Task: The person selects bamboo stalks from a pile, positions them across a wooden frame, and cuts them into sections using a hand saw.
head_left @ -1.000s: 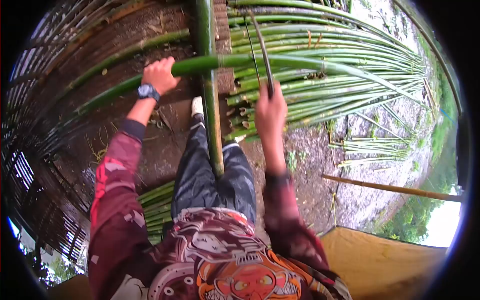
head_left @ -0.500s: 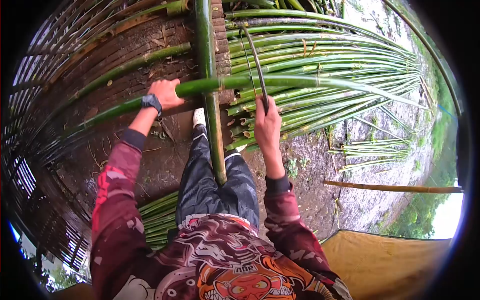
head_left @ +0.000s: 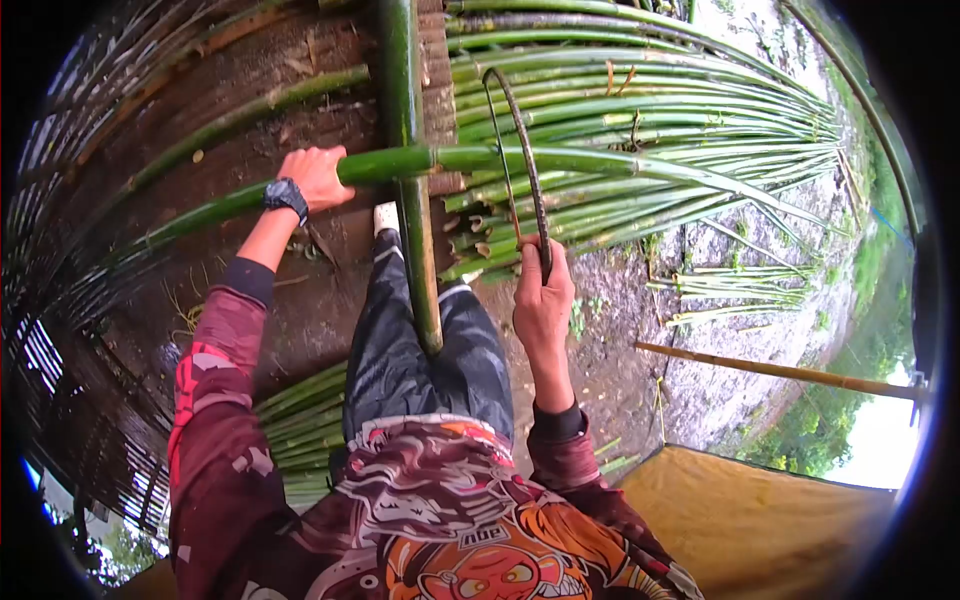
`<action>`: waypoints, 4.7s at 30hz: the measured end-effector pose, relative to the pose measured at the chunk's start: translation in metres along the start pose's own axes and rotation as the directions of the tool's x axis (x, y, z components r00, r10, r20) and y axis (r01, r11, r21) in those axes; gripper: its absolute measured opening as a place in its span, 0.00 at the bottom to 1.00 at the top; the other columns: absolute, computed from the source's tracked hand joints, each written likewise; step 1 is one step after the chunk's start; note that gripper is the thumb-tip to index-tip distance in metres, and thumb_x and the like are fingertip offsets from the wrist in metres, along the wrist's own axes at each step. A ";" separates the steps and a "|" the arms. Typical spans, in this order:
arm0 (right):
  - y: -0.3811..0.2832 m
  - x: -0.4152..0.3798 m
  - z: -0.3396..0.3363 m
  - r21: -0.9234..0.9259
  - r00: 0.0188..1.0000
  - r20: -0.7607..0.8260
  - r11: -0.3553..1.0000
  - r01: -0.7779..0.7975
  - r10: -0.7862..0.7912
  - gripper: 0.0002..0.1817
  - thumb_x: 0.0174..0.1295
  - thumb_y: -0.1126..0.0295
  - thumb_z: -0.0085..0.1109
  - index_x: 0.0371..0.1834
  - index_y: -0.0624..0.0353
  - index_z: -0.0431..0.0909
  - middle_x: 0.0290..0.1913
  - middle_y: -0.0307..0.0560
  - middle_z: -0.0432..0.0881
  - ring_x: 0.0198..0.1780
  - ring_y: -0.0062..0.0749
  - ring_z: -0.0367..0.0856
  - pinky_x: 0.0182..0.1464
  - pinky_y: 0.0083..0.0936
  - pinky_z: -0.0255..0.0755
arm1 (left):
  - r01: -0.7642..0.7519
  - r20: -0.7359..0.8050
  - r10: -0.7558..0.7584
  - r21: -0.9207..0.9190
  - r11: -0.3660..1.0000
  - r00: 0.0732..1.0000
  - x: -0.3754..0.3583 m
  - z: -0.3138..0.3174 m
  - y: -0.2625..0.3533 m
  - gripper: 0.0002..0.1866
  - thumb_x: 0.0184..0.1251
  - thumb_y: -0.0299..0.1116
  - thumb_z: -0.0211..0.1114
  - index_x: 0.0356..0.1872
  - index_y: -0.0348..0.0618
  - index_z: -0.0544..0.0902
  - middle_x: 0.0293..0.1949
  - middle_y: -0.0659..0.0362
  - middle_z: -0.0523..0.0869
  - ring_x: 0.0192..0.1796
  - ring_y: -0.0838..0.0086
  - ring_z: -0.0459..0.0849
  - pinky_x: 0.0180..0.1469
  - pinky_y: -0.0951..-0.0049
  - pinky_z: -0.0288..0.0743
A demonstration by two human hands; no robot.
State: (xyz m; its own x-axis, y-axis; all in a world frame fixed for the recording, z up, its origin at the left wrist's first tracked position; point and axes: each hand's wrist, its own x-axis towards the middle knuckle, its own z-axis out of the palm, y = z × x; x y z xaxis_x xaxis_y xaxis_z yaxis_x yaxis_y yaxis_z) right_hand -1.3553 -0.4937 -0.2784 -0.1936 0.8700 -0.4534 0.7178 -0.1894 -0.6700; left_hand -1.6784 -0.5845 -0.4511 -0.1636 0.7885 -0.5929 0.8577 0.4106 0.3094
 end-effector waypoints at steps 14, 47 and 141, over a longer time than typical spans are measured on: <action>0.003 0.070 0.039 -0.053 0.982 -0.052 0.982 0.181 -0.183 0.12 0.78 0.64 0.53 0.48 0.61 0.80 0.32 0.62 0.83 0.30 0.55 0.82 0.36 0.42 0.73 | -0.115 -0.023 0.115 -0.005 0.993 0.993 0.013 0.006 -0.017 0.27 0.47 0.48 0.71 0.49 0.47 0.82 0.37 0.43 0.89 0.42 0.45 0.88 0.47 0.50 0.84; -0.002 -0.019 -0.026 -0.051 1.000 0.019 0.999 -0.001 0.002 0.13 0.78 0.62 0.55 0.50 0.62 0.81 0.26 0.53 0.79 0.25 0.33 0.75 0.31 0.30 0.70 | -0.056 -0.313 0.072 0.060 0.997 0.947 0.009 0.016 -0.008 0.22 0.54 0.47 0.75 0.43 0.46 0.79 0.40 0.50 0.91 0.43 0.50 0.90 0.44 0.49 0.84; 0.009 -0.020 -0.040 -0.062 0.997 0.048 0.996 0.064 -0.061 0.14 0.78 0.63 0.52 0.47 0.62 0.82 0.30 0.63 0.84 0.32 0.51 0.87 0.35 0.43 0.74 | -0.016 -0.287 0.051 0.122 0.992 0.957 -0.001 0.027 0.017 0.25 0.51 0.51 0.76 0.43 0.47 0.79 0.41 0.52 0.90 0.42 0.50 0.90 0.45 0.49 0.85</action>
State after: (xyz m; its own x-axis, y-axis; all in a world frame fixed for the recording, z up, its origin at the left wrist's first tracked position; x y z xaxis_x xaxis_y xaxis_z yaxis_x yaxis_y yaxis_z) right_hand -1.3179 -0.4950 -0.2519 -0.2694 0.8570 -0.4392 0.7442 -0.1042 -0.6598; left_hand -1.6505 -0.5904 -0.4653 -0.2525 0.9066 -0.3381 0.9134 0.3386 0.2259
